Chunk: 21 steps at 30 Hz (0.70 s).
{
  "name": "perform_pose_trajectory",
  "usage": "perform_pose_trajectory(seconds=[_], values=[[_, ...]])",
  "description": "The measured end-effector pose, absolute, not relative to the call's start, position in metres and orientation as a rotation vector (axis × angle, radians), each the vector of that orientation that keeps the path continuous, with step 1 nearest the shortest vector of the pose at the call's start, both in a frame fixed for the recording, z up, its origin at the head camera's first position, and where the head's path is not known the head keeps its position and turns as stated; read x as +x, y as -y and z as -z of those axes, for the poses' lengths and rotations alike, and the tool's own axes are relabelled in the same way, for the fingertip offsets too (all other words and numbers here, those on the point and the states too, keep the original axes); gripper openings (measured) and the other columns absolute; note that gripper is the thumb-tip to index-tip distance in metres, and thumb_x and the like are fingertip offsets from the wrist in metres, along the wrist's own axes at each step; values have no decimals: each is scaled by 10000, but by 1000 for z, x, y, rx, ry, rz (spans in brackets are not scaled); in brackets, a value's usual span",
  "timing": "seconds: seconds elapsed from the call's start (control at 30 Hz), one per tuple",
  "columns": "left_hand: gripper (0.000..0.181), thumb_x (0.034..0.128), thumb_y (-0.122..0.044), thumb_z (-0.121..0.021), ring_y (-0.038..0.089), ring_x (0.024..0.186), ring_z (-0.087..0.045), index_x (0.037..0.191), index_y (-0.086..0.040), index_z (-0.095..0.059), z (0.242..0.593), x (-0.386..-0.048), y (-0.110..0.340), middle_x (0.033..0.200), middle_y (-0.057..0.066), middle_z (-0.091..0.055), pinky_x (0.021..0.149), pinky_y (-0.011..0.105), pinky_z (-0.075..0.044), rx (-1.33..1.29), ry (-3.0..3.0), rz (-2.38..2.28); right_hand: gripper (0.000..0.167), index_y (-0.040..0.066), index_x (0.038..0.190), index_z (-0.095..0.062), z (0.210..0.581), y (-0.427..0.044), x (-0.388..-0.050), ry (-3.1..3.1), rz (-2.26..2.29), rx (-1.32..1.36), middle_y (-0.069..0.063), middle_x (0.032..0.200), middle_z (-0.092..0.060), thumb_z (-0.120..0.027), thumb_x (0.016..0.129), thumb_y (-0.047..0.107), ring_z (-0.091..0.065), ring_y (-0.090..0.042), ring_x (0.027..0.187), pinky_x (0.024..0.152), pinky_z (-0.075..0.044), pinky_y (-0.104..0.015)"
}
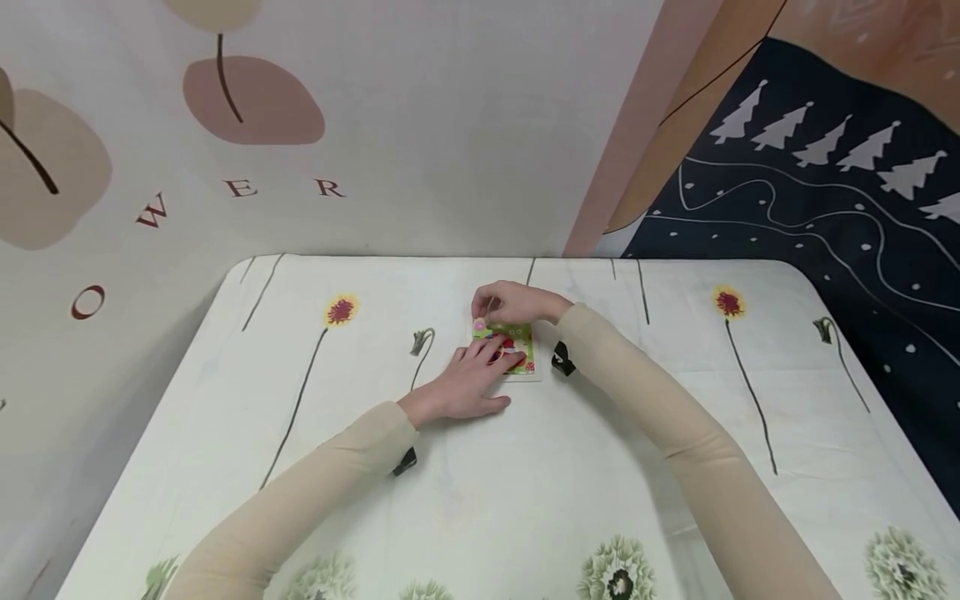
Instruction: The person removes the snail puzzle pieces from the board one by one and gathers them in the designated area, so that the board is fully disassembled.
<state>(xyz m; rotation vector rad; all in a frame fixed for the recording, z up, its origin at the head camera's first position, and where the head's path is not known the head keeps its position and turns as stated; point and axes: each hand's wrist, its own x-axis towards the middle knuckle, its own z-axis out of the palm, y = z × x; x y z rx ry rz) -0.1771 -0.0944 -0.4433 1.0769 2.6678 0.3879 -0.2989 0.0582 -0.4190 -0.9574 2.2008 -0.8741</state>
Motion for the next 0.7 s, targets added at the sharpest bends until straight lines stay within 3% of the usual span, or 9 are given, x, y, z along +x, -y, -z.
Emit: perform_pose_trajectory(seconds=[0.7], values=[[694, 925, -395, -607, 365, 1413, -135, 1512, -154, -326, 444, -179, 95, 1577, 170, -140, 997, 532, -275, 1033, -2648, -391, 164, -3, 1061, -630, 421, -73, -297, -2228, 1067, -879, -99, 1067, -618, -532, 937, -46, -579, -232, 1065, 932, -433, -329]])
